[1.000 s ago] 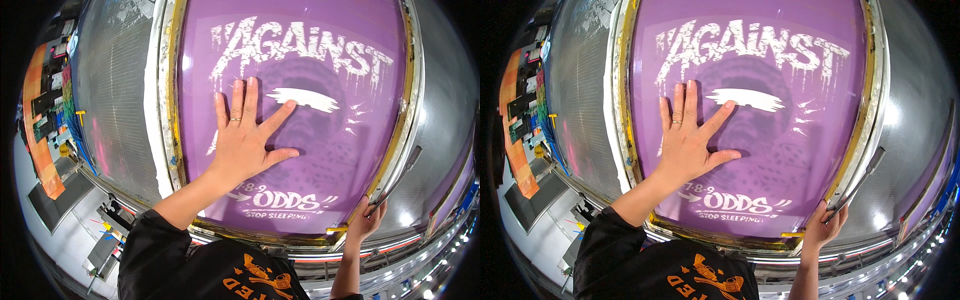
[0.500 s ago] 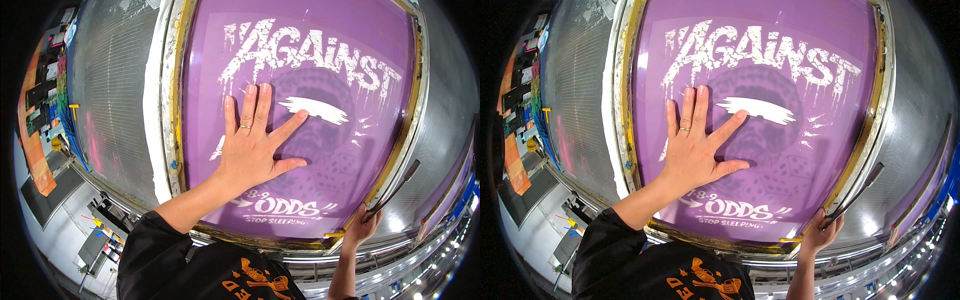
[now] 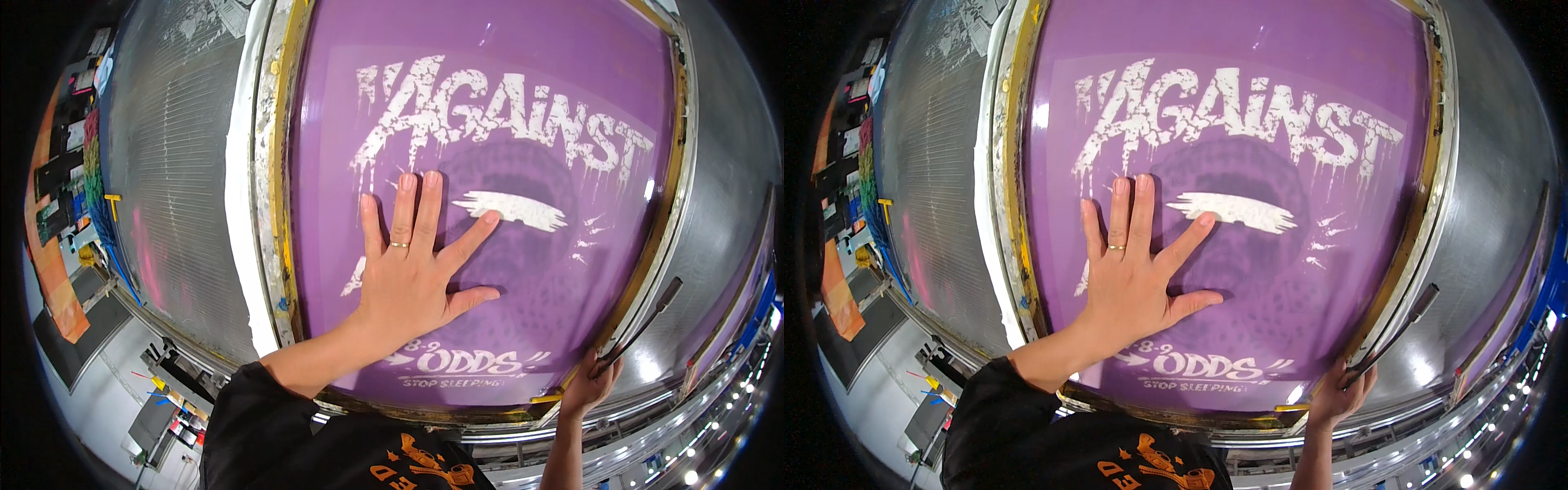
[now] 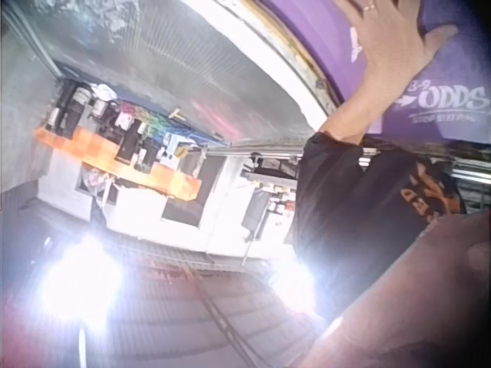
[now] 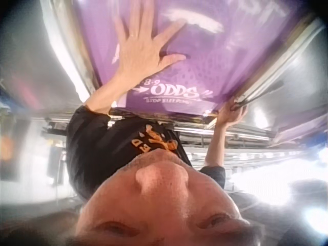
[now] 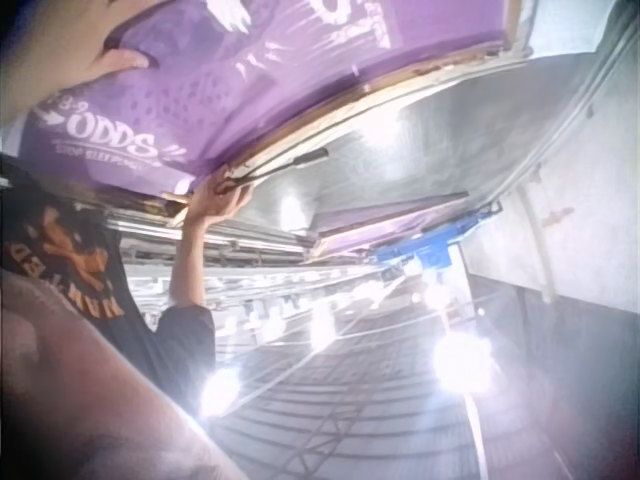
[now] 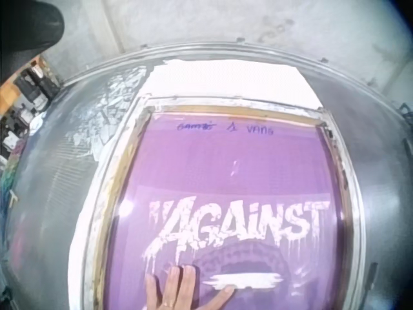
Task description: The person aligns a purple screen printing frame over a white t-shirt, uses a squeegee to pull ink across the mesh, and lifts the frame to reveal the printed design. The person repeats this process on multiple shirts and later cleans the screen with a spray bottle and cloth.
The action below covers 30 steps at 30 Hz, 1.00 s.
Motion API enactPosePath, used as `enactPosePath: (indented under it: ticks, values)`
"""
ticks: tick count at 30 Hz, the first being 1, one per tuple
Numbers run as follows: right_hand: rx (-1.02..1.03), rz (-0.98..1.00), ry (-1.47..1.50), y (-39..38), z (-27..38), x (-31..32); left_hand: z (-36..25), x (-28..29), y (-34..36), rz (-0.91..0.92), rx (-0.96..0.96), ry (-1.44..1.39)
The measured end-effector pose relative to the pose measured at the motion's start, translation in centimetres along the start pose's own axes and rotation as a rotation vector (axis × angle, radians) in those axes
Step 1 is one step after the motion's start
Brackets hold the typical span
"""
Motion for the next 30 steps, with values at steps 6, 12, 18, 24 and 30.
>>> enactPosePath:
  ticks: [6,12,18,24,30]
  values:
    - [0.156,-0.063,-0.039,-0.2,1.0,0.2,0.1,0.1,-0.1,0.042,0.014,-0.045]
    - [0.19,-0.064,-0.04,-0.2,1.9,0.4,0.3,0.2,-0.1,0.075,-0.004,-0.041]
    - [0.147,-0.06,-0.045,-0.1,2.1,0.3,0.3,0.2,-0.2,0.072,-0.012,-0.051]
    - [0.205,-0.073,-0.041,0.1,2.5,0.3,0.5,0.4,-0.4,0.069,0.047,-0.083]
    - [0.136,-0.045,-0.024,0.0,2.4,0.2,0.5,0.3,-0.4,0.05,0.037,-0.073]
Point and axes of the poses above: each hand's wrist, its own y-axis towards the middle knuckle, its own x-axis out of the back of the hand, z = x × y, the point moved 7 cm from there along y, towards the middle knuckle, and after that the axes turned 10 degrees about -z, right-handed, at the moved point
